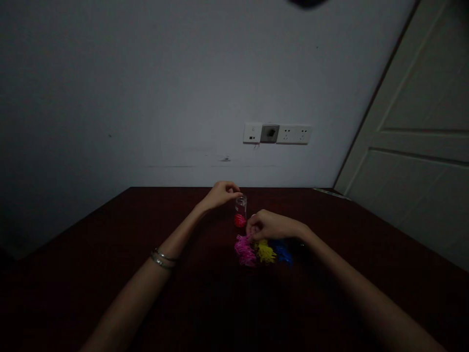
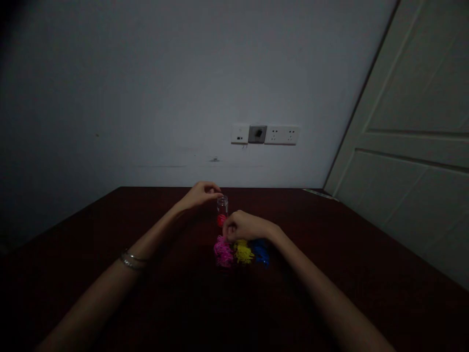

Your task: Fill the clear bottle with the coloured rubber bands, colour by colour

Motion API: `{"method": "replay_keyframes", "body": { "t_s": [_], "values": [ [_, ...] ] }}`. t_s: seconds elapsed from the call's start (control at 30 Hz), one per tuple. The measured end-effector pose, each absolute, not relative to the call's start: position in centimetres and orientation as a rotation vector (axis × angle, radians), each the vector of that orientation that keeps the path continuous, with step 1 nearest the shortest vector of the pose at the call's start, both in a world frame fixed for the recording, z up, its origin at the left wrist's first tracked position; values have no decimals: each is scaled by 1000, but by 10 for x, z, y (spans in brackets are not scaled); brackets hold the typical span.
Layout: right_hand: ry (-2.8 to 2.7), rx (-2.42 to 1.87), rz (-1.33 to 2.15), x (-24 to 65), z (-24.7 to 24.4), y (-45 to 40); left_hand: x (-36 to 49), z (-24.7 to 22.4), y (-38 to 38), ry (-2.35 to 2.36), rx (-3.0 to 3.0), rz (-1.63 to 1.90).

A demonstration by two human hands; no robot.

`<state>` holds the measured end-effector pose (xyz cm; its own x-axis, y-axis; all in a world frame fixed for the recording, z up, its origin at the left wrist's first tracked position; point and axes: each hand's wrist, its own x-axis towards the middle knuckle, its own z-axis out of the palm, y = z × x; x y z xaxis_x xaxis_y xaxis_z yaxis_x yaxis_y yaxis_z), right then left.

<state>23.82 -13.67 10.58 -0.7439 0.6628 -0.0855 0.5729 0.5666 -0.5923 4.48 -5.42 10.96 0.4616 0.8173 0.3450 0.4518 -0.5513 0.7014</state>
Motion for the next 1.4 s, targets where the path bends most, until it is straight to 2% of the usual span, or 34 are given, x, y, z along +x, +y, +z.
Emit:
{"method": "replay_keyframes", "body": {
  "t_s": [0.3,0.6,0.9,1.13,1.4],
  "values": [
    [-2600,-1151,796,249,158,-104,31,107,-52,896,2142,556],
    [-2833,-1467,290,223,195,-64,37,94,-48,885,2128,581],
    [-3060,-1510,0,196,198,-53,38,90,-44,823,2129,562],
    [-3084,-1472,32,190,195,-53,38,87,-43,815,2129,550],
    [-2979,-1410,273,195,195,-57,37,89,-46,783,2104,502]
  ]
}}
